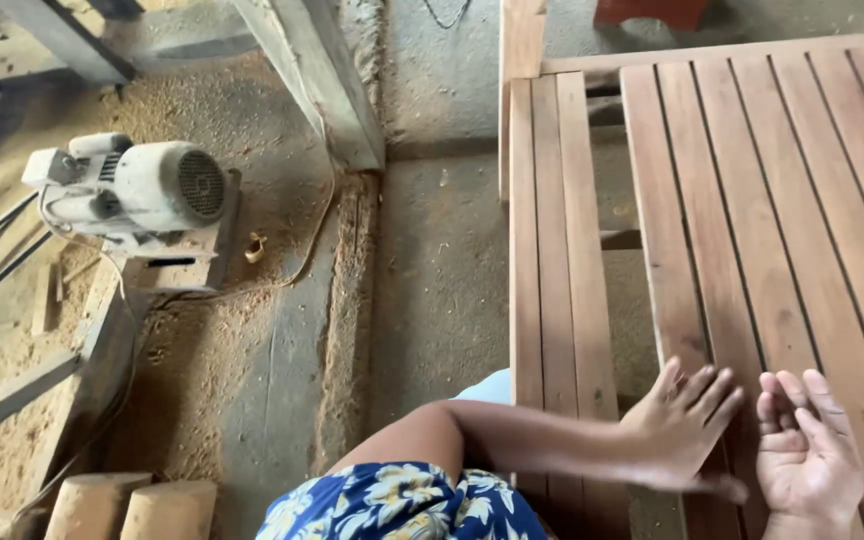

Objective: Sanding the surface of a wooden slatted table using pieces of sandpaper

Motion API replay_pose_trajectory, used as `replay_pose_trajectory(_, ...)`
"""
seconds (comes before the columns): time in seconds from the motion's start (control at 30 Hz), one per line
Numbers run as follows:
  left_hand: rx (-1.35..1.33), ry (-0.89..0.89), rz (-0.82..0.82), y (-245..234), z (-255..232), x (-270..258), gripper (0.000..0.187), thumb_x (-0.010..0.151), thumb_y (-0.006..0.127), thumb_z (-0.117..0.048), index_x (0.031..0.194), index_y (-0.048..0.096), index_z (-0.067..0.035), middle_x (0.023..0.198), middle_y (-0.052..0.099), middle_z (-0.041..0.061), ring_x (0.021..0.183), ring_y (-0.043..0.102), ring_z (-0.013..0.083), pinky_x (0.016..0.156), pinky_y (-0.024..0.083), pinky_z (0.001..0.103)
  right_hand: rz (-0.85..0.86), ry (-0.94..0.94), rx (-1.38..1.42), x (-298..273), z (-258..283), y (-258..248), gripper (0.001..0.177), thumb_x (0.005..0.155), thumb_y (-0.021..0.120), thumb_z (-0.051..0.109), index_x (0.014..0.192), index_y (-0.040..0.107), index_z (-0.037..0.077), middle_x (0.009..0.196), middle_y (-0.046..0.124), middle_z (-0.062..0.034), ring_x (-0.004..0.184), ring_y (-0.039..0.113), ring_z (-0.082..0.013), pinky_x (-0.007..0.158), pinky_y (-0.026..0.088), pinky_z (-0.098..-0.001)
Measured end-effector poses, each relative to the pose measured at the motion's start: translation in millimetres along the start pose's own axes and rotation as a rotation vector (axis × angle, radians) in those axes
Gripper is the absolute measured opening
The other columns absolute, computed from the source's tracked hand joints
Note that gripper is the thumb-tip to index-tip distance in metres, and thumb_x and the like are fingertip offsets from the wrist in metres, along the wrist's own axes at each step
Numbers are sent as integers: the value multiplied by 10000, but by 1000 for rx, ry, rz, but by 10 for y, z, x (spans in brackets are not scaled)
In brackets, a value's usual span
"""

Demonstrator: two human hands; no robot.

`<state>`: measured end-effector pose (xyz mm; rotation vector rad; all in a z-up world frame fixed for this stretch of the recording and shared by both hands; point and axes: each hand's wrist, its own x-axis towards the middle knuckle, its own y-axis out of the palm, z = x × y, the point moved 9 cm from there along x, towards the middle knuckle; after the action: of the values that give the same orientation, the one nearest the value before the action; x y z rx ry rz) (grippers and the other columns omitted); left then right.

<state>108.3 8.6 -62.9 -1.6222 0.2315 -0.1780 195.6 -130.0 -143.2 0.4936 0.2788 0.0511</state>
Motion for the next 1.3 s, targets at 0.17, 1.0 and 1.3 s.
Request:
replay_pose_trajectory(0.17, -260, -318, -125, 193, 783, 869, 1155, 804, 414, -802, 1581, 135, 6, 1680, 114, 205, 1583, 13, 394, 1259, -90, 601, 203, -108, 170, 135, 1, -28, 512, 935, 571, 41, 1440, 659, 68, 1323, 660, -139, 1367, 664, -288, 1136, 600, -259)
replay_pose_trajectory(1.0, -574, 464, -892, -801, 1239, 367, 613, 895, 456, -650, 960, 663, -76, 906, 636, 122, 852, 585, 337, 789, 441, 502, 172, -53, 283, 150, -19, -29, 512, 910, 650, 93, 1420, 645, 140, 1224, 750, -113, 1150, 740, -257, 920, 612, -313)
replay_pose_trajectory(1.3, -1, 256, -29, -48, 292, 142, 1225, 740, 164, -929, 1578, 198, -36, 1672, 154, 200, 1555, 163, 363, 1238, 95, 617, 53, 49, 333, -31, 73, 166, 532, 880, 623, 81, 1410, 583, 71, 1186, 689, -180, 1102, 710, -316, 896, 613, -334)
